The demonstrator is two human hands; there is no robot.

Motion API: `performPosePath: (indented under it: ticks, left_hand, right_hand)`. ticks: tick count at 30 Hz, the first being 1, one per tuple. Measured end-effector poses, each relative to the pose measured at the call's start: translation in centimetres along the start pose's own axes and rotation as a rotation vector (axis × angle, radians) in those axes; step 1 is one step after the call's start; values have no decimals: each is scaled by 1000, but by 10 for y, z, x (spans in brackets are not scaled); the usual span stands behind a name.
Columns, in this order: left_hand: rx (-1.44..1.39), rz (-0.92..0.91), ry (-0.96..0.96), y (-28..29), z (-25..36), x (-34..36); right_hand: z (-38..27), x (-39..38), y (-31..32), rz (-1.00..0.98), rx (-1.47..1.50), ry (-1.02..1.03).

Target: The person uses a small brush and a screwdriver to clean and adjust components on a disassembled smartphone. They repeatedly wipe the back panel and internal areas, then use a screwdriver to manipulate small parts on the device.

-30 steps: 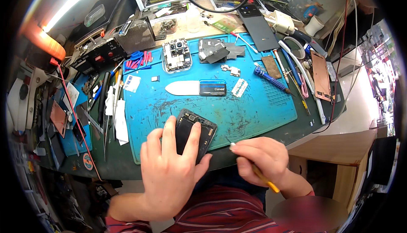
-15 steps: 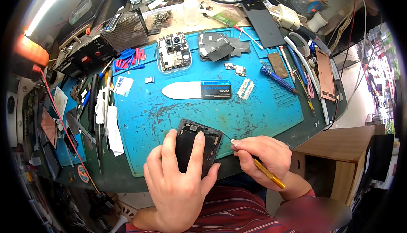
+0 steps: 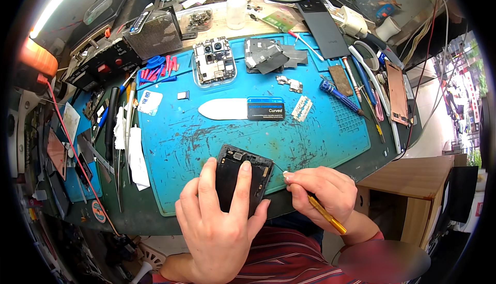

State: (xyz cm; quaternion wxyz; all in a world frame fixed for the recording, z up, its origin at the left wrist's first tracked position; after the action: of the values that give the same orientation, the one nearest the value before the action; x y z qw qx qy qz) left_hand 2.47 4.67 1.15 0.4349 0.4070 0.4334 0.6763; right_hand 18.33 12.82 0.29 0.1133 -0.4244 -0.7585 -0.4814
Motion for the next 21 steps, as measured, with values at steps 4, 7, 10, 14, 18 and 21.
performPosePath:
  ticks: [4, 7, 10, 14, 18, 21]
  left_hand:
    - [0, 2, 0, -1, 1, 0]
    - [1, 10, 4, -2, 2, -1]
    - [0, 23, 7, -2, 3, -3]
    - [20, 25, 11, -1, 6, -3]
    - [46, 36, 12, 2, 7, -4]
    - [54, 34, 11, 0, 8, -4]
  right_hand:
    - [-1, 2, -1, 26, -24, 26]
    - [-1, -2, 0, 9, -33, 20]
    - [-2, -2, -1, 18, -40, -5]
    - [-5, 1, -1, 9, -73, 0]
    - [-4, 2, -1, 30, -45, -31]
    - [-1, 0, 0, 44, -30, -22]
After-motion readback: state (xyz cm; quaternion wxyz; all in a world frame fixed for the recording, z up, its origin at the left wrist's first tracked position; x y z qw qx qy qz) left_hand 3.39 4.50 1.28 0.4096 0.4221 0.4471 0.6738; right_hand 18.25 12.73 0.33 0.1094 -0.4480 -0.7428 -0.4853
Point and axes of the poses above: each hand's wrist, its own x-axis towards the middle knuckle, its own y-axis out of the back of the hand, z = x × y, the point moved 6 cm from there along x, towards the middle knuckle, and after that the axes turned 8 degrees about y, right-handed, at the moved point
